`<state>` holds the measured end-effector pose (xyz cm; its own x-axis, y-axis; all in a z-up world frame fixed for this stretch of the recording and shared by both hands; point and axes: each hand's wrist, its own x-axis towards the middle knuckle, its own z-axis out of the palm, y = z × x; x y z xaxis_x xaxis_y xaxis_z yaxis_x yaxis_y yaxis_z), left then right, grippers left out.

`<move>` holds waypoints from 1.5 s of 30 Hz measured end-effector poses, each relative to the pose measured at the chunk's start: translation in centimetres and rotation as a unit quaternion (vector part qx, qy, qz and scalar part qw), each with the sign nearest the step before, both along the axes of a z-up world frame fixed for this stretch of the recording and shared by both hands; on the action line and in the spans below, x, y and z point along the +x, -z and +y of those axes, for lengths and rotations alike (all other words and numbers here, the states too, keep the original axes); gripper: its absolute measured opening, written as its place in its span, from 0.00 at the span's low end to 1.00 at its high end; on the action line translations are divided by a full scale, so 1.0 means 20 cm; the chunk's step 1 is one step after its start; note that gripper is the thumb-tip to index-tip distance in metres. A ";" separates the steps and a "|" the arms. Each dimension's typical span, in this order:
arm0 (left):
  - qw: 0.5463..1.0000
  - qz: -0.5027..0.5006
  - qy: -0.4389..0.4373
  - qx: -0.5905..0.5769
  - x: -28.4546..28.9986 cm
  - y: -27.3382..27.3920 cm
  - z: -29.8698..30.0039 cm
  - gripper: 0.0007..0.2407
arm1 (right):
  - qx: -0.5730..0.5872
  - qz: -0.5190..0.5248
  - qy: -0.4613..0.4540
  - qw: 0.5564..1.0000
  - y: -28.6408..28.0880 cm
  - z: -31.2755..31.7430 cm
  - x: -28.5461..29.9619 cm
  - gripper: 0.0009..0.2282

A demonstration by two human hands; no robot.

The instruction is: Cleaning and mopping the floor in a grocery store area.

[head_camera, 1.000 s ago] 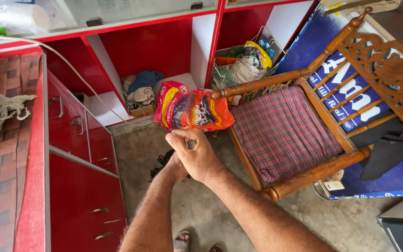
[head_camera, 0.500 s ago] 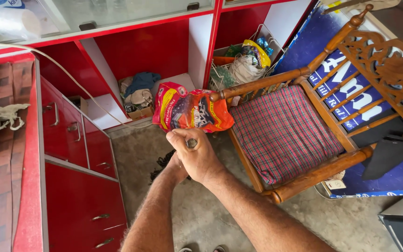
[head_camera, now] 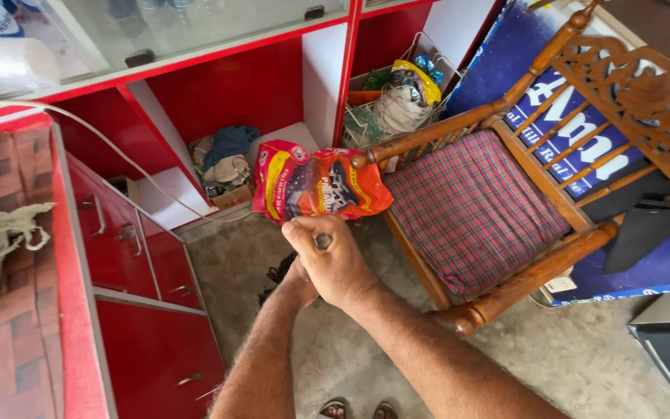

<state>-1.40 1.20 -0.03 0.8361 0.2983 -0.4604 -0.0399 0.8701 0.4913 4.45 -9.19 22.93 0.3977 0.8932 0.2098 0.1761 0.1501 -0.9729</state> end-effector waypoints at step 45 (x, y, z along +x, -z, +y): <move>0.669 0.434 0.299 0.525 0.03 -0.40 -0.17 0.21 | -0.012 0.289 0.049 0.956 0.25 -0.03 0.29 0.20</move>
